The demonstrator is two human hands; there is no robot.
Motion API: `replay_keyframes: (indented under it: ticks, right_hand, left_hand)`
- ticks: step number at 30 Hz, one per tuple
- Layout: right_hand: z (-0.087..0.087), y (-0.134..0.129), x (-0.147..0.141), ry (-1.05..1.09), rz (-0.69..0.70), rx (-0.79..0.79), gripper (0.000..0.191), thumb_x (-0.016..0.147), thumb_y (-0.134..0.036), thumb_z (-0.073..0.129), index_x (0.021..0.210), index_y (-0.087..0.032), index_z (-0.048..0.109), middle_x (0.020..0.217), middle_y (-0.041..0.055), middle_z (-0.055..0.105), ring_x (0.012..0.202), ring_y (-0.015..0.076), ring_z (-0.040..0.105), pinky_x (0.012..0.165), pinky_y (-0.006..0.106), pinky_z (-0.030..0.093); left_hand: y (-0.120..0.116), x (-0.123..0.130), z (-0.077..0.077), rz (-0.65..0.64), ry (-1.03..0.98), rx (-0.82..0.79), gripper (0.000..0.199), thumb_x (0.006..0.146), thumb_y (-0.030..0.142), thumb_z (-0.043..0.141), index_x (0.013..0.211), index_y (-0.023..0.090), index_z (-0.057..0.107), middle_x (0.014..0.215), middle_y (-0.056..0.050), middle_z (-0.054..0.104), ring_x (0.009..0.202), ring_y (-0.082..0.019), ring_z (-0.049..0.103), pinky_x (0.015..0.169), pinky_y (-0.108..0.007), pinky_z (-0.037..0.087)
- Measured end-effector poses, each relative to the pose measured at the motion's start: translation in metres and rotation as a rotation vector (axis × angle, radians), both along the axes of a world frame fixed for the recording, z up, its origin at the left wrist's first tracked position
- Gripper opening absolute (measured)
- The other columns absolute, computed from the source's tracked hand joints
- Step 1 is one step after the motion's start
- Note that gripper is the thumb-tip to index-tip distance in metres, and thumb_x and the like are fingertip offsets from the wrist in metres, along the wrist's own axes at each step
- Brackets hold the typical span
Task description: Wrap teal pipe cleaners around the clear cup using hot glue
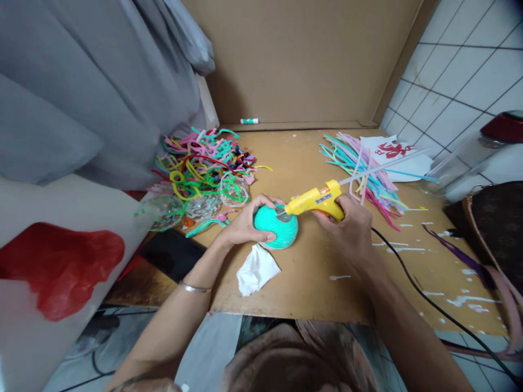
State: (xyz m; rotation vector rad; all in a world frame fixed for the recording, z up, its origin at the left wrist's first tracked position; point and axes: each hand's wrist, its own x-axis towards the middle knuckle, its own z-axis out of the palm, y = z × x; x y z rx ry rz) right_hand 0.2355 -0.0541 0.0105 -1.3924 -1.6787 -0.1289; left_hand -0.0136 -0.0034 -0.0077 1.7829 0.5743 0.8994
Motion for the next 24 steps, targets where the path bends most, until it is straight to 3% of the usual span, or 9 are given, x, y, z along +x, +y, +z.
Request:
replay_keyframes:
  ticks: [24]
  right_hand:
    - [0.0015, 0.0003, 0.0029, 0.001, 0.022, 0.029, 0.021, 0.075, -0.03, 0.065, 0.072, -0.024, 0.045, 0.066, -0.002, 0.054, 0.057, 0.0141, 0.044, 0.055, 0.028, 0.035]
  left_hand:
    - [-0.0002, 0.0001, -0.0004, -0.014, -0.007, 0.009, 0.063, 0.059, 0.038, 0.088, 0.104, 0.02, 0.048, 0.131, -0.016, 0.059, 0.122, -0.031, 0.059, 0.098, -0.045, 0.048]
